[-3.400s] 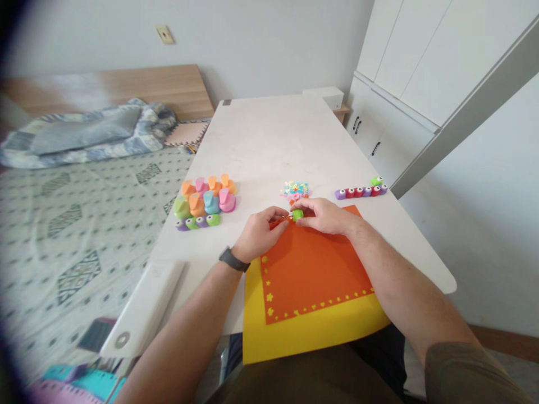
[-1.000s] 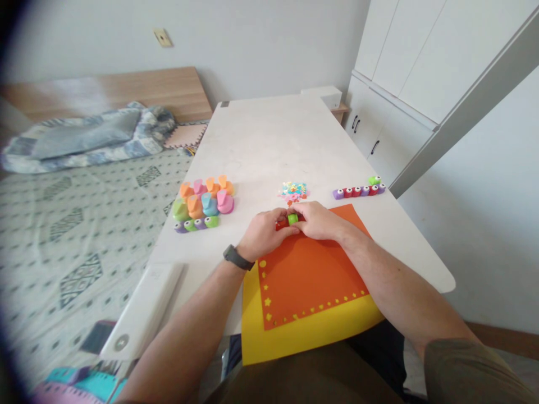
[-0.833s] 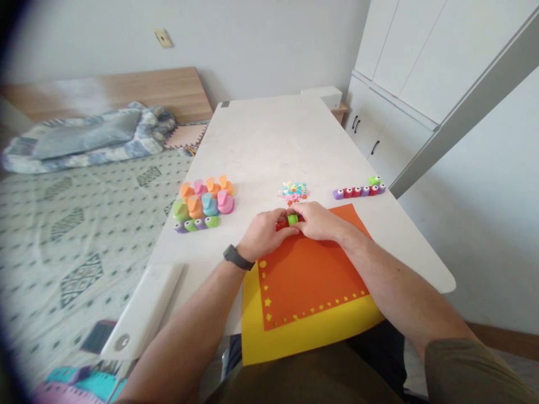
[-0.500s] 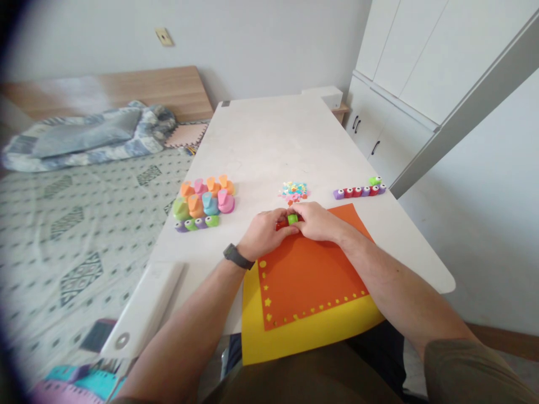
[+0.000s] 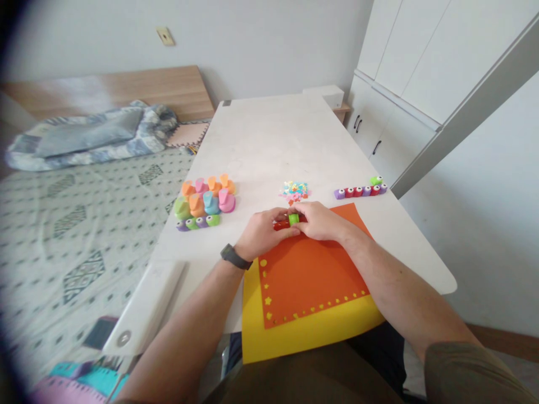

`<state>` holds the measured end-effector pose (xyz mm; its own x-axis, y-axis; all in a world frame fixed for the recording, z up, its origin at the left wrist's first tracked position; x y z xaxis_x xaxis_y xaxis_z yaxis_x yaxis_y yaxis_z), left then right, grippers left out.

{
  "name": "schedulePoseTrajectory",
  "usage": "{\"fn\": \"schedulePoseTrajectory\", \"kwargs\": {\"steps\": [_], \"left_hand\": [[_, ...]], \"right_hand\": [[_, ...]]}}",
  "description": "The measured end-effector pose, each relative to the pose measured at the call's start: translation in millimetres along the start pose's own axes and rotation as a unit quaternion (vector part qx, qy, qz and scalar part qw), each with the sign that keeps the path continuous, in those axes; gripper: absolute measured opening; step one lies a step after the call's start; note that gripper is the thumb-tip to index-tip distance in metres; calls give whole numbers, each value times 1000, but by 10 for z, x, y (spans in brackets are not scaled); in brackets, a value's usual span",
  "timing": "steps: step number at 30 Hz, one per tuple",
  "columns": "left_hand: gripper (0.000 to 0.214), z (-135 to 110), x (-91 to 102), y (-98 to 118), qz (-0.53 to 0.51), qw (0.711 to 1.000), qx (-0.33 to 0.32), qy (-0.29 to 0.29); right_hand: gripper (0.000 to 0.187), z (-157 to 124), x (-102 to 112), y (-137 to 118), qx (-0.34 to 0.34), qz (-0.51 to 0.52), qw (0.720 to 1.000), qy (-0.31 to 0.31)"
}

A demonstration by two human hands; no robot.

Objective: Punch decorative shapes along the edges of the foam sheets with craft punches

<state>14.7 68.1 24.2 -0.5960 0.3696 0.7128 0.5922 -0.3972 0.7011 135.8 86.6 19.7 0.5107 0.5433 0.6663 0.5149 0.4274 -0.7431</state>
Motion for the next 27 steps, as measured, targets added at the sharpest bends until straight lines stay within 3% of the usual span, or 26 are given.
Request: {"fn": "schedulePoseTrajectory", "kwargs": {"steps": [5,12,19,27], "left_hand": [[59,-45,48,-77,8,1000,25,13],[45,-67,63,-120,49,998,28,24],[38,-67,52,-113,62,997,27,28],[34,-75,56,-33,58,998,6,31]], "right_hand": [[33,-18,39,14,-2,17,1000,12],[32,-49,171,124,-15,89,994,65],[35,-21,202,322,-20,257,960,110],[44,-21,228,393,-28,318,937,144]]}}
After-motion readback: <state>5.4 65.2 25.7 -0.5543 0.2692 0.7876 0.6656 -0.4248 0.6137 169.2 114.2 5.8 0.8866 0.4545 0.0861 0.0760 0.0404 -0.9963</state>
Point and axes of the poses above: each hand's wrist, its own z-axis towards the middle knuckle, its own x-axis out of the back of the hand, y = z × x, the point moved 9 cm from there along z, towards the middle knuckle, and after that the axes turned 12 degrees about -y, right-handed, at the moved point
